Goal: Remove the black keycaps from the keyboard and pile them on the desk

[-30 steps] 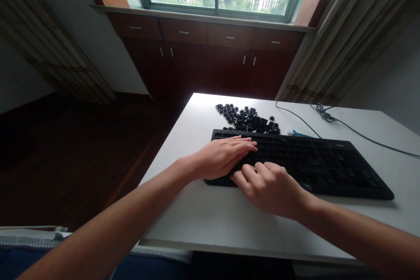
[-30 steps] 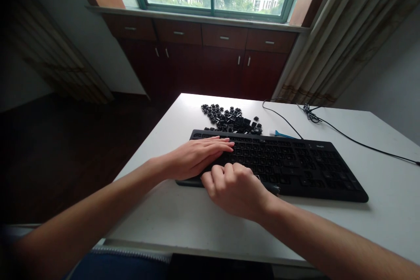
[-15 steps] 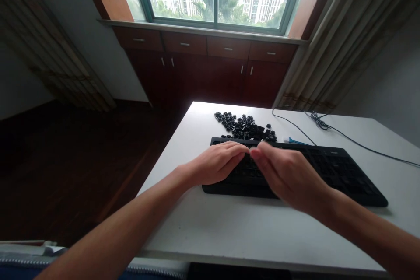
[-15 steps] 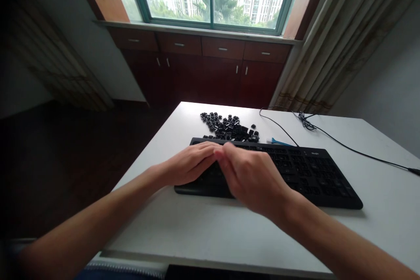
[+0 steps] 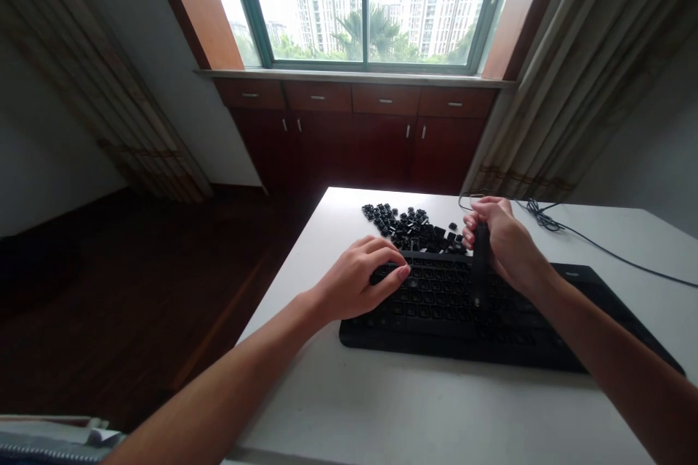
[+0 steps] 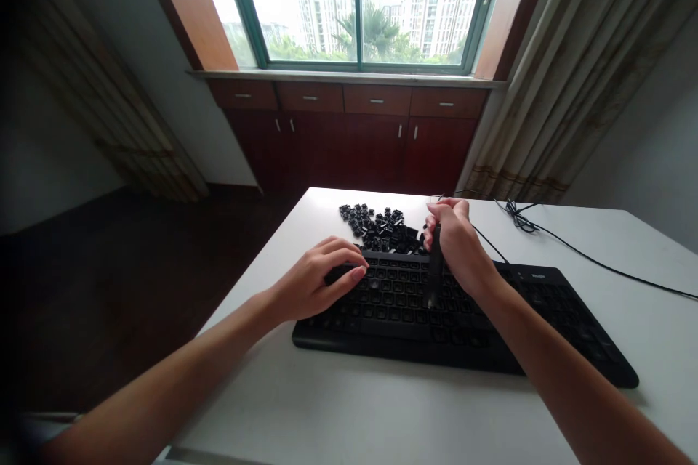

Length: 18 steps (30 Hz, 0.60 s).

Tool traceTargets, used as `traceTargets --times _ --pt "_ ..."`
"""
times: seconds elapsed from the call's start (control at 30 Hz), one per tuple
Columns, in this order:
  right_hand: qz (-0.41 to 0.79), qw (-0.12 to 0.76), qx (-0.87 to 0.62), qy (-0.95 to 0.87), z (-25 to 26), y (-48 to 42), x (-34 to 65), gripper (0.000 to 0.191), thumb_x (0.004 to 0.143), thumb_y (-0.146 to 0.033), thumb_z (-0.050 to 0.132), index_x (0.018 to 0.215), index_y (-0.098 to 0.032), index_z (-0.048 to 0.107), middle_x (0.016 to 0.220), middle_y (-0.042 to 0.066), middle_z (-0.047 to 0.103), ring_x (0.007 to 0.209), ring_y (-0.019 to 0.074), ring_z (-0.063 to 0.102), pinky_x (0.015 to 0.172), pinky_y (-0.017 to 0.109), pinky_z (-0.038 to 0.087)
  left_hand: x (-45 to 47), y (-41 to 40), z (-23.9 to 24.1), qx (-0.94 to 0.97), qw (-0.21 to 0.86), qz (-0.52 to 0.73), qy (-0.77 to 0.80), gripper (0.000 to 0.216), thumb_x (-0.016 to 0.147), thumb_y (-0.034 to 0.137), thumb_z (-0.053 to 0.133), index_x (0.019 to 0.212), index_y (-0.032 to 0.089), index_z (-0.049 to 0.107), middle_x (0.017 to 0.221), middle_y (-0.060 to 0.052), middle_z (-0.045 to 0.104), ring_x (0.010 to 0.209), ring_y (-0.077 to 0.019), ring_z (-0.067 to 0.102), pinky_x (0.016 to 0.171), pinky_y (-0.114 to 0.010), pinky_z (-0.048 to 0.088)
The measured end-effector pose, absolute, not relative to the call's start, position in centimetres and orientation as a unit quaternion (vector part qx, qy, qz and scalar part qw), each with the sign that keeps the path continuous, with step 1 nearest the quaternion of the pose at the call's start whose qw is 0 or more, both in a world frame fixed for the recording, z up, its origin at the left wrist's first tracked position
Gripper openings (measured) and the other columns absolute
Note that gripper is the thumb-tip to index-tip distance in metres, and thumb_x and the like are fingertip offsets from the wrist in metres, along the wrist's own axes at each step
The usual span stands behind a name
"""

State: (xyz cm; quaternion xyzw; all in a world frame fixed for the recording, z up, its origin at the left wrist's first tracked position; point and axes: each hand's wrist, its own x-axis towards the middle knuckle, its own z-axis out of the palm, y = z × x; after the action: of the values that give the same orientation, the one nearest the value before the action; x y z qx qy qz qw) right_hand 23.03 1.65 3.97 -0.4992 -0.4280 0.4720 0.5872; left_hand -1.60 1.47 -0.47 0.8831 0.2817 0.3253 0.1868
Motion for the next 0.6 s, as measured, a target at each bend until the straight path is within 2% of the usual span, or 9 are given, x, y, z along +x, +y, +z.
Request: traceTargets --times 0.17,0.4,0.47,0.6 --pt "0.525 0.582 -0.494 -0.378 2.5 1.5 23.8 0.030 0.076 -0.022 0.063 0.094 -0.026 0.039 0.070 -0.006 0.051 0.055 0.0122 0.052 0.049 0.024 0.051 -1.5 1.2 -0.2 0.902 0.171 0.302 0.257 0.020 0.100 0.031 0.054 0.093 0.017 0.067 0.096 -0.006 0.070 0.090 -0.0183 0.060 0.089 -0.038 0.050" --pt "0.571 0.563 -0.498 -0.329 2.3 -0.1 24.7 0.030 0.080 -0.016 0.069 0.100 -0.023 0.049 0.082 0.000 0.059 0.061 0.0123 0.060 0.051 0.024 0.058 -1.5 0.9 0.0 0.928 0.167 0.256 0.211 0.017 0.096 0.033 0.061 0.097 0.018 0.068 0.094 -0.006 0.070 0.087 -0.0191 0.060 0.082 -0.036 0.049" --pt "0.592 0.551 -0.488 -0.328 2.7 -0.6 24.4 0.028 0.082 -0.017 0.071 0.103 -0.022 0.052 0.086 0.001 0.060 0.061 0.0106 0.058 0.048 0.020 0.055 -1.5 1.0 0.0 0.930 0.167 0.251 0.210 0.017 0.097 0.032 0.060 0.097 0.017 0.068 0.093 -0.007 0.070 0.086 -0.0189 0.060 0.081 -0.035 0.049" --pt "0.593 0.531 -0.476 -0.374 3.2 -1.2 23.5 0.023 0.088 -0.033 0.071 0.102 -0.021 0.056 0.079 -0.002 0.055 0.053 0.0066 0.044 0.034 0.011 0.036 -1.8 1.6 -0.2 0.923 0.173 0.258 0.228 0.020 0.101 0.029 0.053 0.096 0.017 0.068 0.093 -0.007 0.069 0.087 -0.0183 0.060 0.081 -0.034 0.050"
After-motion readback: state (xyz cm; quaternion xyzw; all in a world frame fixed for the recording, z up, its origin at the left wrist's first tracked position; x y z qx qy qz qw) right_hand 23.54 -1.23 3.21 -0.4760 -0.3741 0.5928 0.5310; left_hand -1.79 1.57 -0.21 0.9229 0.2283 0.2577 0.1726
